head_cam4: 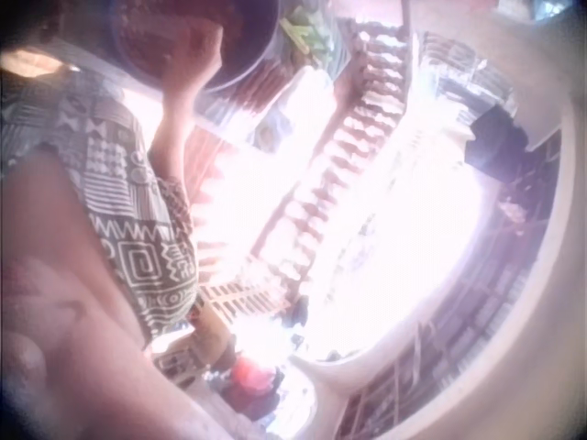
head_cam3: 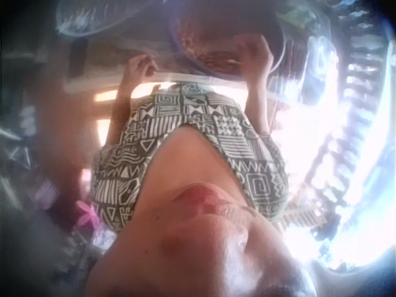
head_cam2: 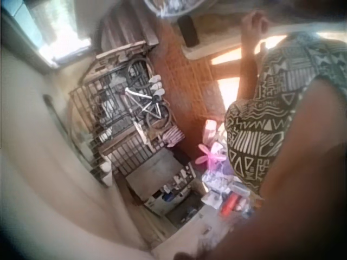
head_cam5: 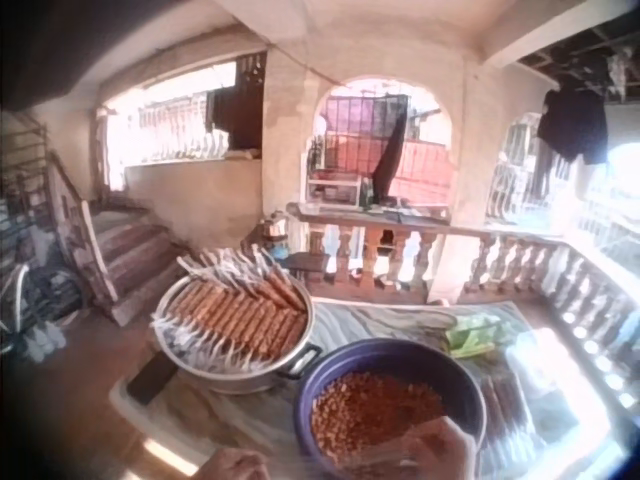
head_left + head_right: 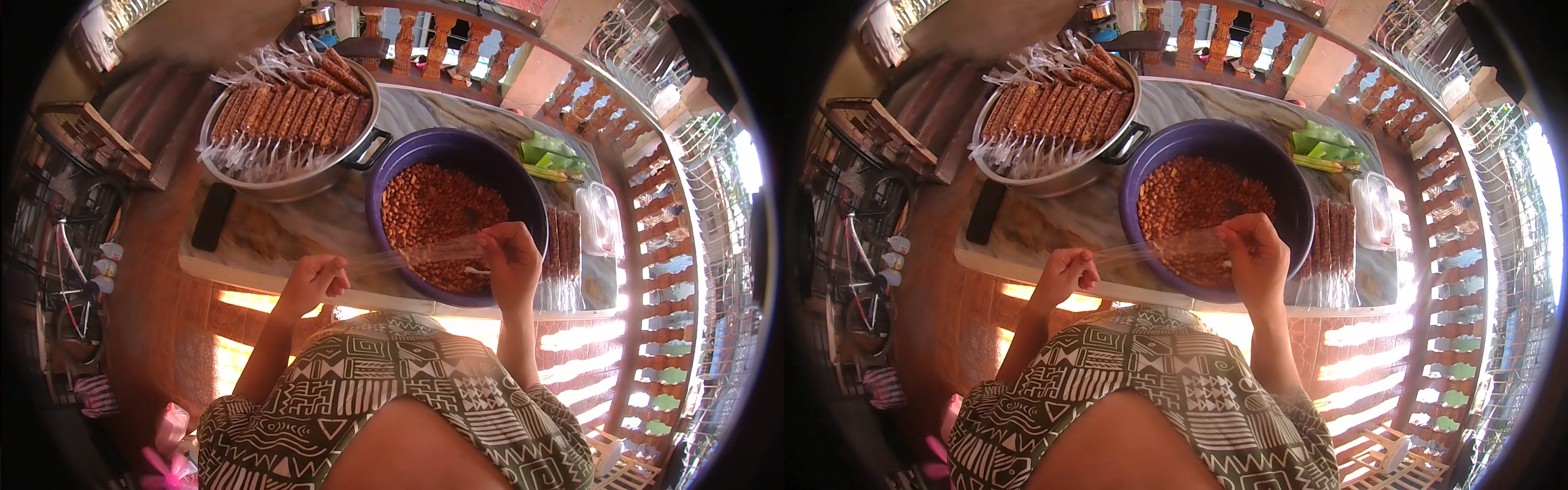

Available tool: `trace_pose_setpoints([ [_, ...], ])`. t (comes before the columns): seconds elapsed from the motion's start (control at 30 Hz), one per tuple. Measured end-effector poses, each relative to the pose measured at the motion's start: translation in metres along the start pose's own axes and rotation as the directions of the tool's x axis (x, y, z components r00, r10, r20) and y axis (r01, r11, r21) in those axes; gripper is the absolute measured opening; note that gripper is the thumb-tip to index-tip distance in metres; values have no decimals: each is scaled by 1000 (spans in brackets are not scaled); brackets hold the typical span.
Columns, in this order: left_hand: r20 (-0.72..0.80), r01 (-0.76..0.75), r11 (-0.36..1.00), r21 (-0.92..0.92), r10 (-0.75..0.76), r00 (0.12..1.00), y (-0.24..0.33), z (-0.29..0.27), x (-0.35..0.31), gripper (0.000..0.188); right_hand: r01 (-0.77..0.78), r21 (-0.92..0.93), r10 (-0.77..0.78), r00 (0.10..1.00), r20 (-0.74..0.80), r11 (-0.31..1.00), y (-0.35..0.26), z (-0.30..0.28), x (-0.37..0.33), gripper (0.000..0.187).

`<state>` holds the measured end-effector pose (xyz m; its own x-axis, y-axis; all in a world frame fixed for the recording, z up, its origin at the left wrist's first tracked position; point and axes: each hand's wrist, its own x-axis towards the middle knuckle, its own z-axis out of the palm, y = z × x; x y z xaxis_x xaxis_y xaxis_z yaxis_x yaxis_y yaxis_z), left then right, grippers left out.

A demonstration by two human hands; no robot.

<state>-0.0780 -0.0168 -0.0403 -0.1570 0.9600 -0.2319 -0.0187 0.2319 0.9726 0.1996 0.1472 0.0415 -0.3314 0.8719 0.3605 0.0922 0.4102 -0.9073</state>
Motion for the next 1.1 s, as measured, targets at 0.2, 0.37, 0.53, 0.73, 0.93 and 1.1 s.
trace_pose_setpoints([
  [0.2,-147,-161,947,277,207,967,40,-70,-6,55,130,-206,-114,990,86,970,-16,43,4,8],
  [0.37,140,-597,756,270,583,801,104,0,38,57,141,-235,-112,985,133,962,-19,74,2,7],
  [0.53,529,-354,924,144,231,817,76,26,84,37,201,-286,-172,977,122,937,-23,67,3,10],
  [0.73,473,-312,950,-17,282,835,72,36,77,32,173,-500,-78,975,206,848,-28,12,18,20],
  [0.93,444,-385,921,-55,368,817,65,35,82,37,261,-834,346,819,459,487,0,-35,6,19],
  [1.1,384,-368,927,-76,368,847,59,24,75,40,336,-885,470,754,458,323,16,-31,14,9],
])
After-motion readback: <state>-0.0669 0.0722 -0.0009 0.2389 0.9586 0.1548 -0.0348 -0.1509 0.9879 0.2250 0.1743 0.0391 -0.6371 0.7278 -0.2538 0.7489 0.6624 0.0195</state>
